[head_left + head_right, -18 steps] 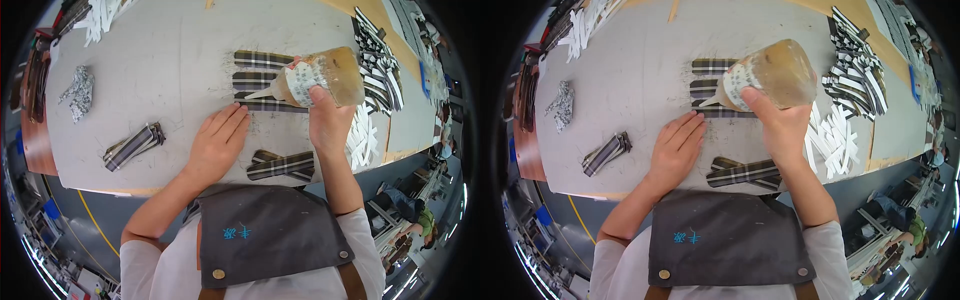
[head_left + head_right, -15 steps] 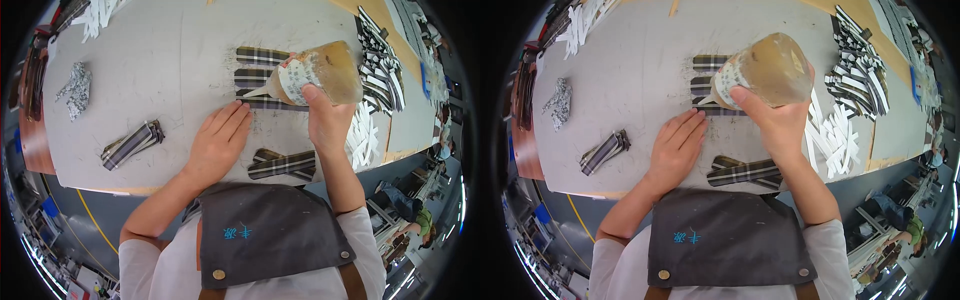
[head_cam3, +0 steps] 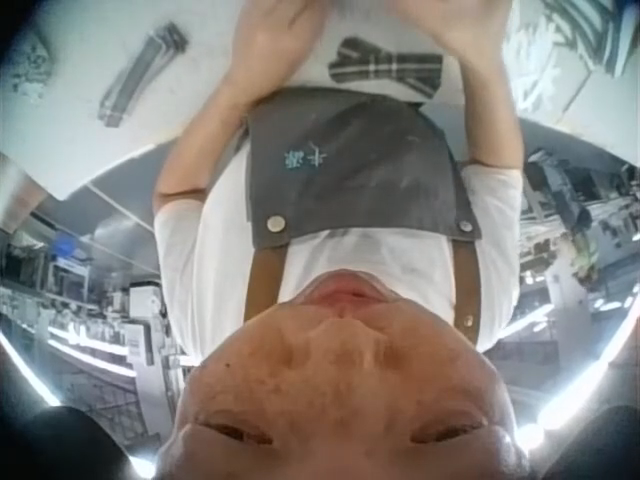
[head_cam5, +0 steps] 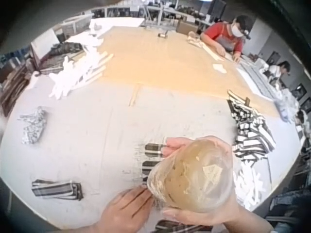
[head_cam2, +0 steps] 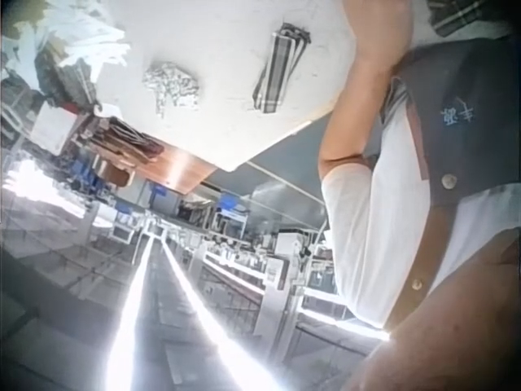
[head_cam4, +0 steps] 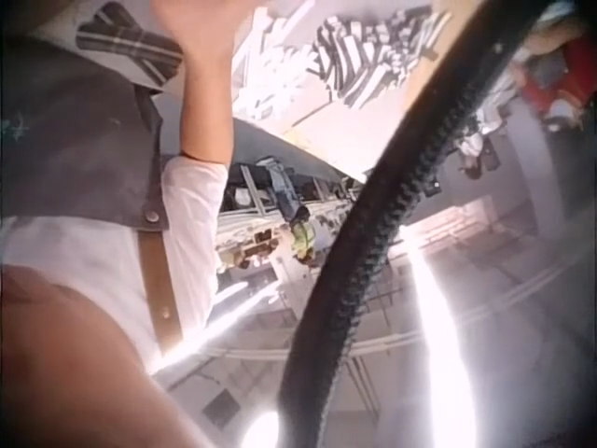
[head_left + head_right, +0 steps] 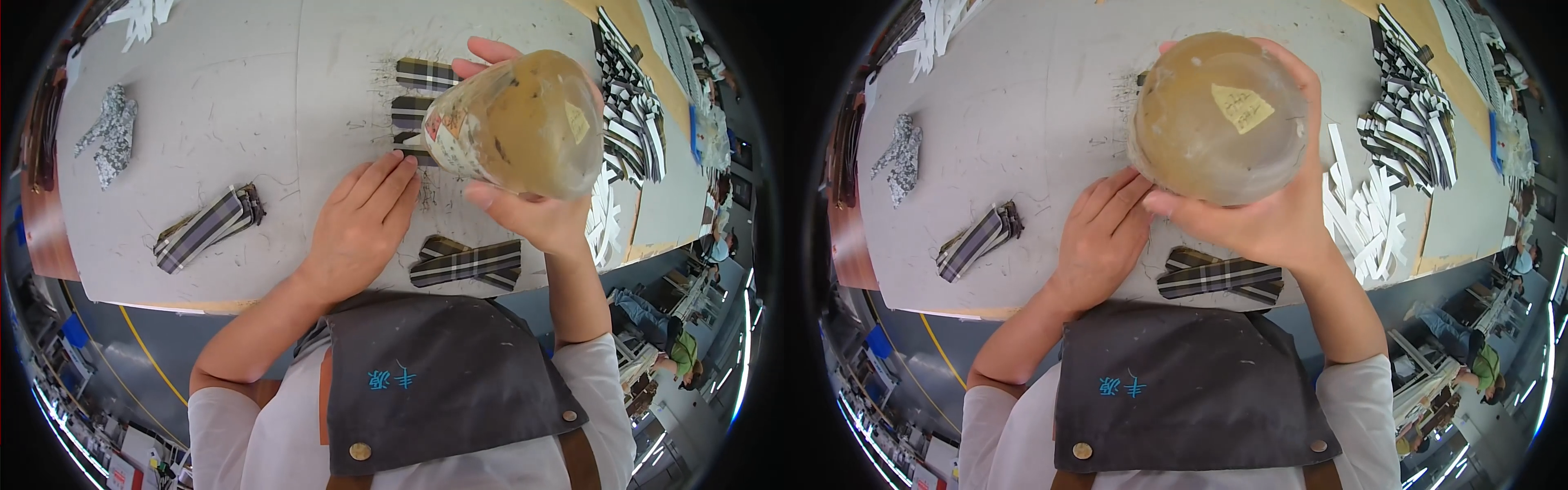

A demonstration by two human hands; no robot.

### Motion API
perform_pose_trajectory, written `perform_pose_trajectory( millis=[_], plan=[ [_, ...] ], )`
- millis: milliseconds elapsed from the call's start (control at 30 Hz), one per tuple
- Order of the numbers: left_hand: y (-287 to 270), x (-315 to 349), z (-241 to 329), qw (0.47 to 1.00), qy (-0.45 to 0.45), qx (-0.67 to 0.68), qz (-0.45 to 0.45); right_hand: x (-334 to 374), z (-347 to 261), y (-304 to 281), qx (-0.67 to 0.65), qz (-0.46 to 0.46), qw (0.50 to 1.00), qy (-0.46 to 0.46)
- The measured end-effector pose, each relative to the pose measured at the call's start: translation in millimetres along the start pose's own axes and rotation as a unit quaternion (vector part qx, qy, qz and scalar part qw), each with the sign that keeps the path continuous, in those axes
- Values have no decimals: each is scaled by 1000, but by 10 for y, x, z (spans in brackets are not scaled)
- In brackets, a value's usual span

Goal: Applying adhesive lines onto plaid fabric patterns, layering white structured lining tape over the glued areas, and folding/wrapping the composite elements to manufacture finished decorative bow ties.

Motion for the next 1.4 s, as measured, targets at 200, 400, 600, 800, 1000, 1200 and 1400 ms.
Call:
perform_pose_trajectory(
  millis=[200, 400, 600, 800, 1000, 1200, 1400],
  plan=[
    [-4, 6, -4, 1000, 3, 0, -7, -26, -28, 30, 106, -13, 993, 44],
    [-29, -27, -8, 1000, -12, 1, 25, -27, -60, -17, 146, 28, 989, 13],
    [-24, -36, -4, 1000, -9, 5, 17, 26, -46, -114, 138, 120, 982, 36],
    [-30, -42, -3, 1000, -8, 2, 23, 22, -94, -26, 166, 105, 980, 19],
    [-23, -35, -2, 1000, -4, 0, 30, 10, -87, 2, 140, 116, 983, 2],
    [-41, -50, 10, 999, -5, -7, 32, 27, -188, -45, 206, 108, 972, -23],
    [-22, -50, 9, 1000, -5, -13, 27, 158, -264, -346, 211, 149, 966, 15]
  ],
)
Point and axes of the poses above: each hand's wrist, its own x-axis away from the middle knuckle, its own y-axis out of the palm, z = x × y, the point moved 8 cm from there along -x, towards the middle knuckle, and after that the axes turned 8 degrees about -x, right-handed, at the moved point
